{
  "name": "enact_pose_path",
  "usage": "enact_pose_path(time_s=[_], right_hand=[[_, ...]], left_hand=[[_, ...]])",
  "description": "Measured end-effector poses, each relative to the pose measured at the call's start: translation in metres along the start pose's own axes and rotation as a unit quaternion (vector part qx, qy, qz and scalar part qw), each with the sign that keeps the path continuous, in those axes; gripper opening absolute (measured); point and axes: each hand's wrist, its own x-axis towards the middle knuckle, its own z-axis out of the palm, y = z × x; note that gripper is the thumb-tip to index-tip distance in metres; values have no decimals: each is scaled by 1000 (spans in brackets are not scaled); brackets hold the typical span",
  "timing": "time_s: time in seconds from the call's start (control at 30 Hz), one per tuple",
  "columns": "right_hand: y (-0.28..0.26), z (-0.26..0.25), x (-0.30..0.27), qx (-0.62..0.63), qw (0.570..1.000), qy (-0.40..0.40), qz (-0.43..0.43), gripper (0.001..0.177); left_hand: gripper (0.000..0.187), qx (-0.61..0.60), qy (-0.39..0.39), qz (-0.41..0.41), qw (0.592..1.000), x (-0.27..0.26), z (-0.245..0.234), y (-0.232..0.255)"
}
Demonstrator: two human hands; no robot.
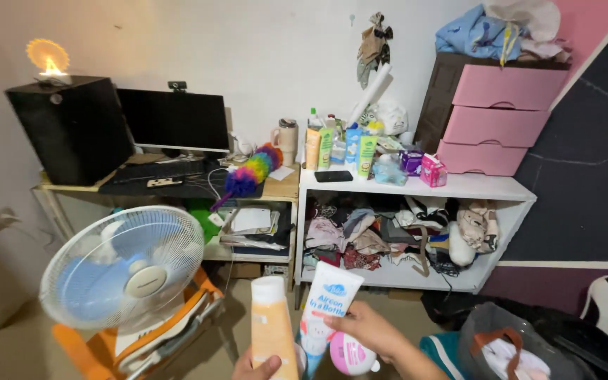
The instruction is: Organizing and rearranging various toiletries, lotions, and baby products on a desk and bed.
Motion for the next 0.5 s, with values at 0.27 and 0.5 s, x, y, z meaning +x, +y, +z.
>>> enact_pose_path(time_s=[0.27, 0.5], right_hand=[[57, -55, 176, 5, 996, 0, -86, 37], [198, -84, 319, 130, 988, 78, -37, 41]], left_hand=[[54, -68, 263, -104, 957, 165, -78, -91], [52, -136, 302, -81, 940, 254, -109, -101]])
